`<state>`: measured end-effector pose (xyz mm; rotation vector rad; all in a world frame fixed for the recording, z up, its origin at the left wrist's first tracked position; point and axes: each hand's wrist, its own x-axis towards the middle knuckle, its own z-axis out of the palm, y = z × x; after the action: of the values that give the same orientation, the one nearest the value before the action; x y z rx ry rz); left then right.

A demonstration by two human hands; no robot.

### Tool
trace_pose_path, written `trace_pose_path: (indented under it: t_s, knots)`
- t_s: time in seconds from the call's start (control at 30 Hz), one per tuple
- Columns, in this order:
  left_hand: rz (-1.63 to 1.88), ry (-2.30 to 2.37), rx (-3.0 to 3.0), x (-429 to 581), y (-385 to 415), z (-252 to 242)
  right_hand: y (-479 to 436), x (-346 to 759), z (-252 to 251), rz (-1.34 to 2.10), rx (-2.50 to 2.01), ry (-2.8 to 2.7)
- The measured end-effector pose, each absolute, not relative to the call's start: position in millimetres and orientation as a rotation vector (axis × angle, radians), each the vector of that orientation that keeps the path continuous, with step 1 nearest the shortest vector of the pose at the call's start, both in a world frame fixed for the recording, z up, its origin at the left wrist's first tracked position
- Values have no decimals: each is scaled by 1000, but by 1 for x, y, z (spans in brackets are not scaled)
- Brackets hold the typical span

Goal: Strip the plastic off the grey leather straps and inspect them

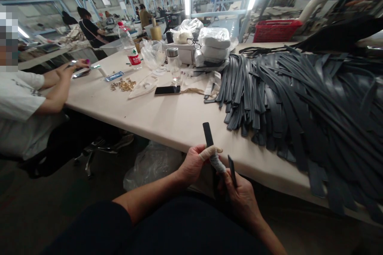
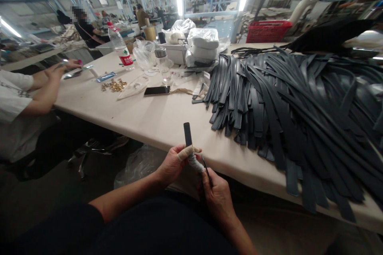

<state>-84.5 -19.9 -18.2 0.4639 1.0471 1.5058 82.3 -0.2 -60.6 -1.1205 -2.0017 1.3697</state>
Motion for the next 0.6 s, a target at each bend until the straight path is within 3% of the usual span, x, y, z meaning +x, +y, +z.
trace_pose_path:
  t_s: [0.17,0.4,0.6]
  knots:
    - [1538,1033,630,-85,-23,-12,26,94,-42,1390,-1108,-1752]
    - [1121,1017,1048,-71,-7,0,54,101,42,1145,-901,-1992]
    - [1009,977,1148,-54,3,4,60,104,63,839,-929,-1900]
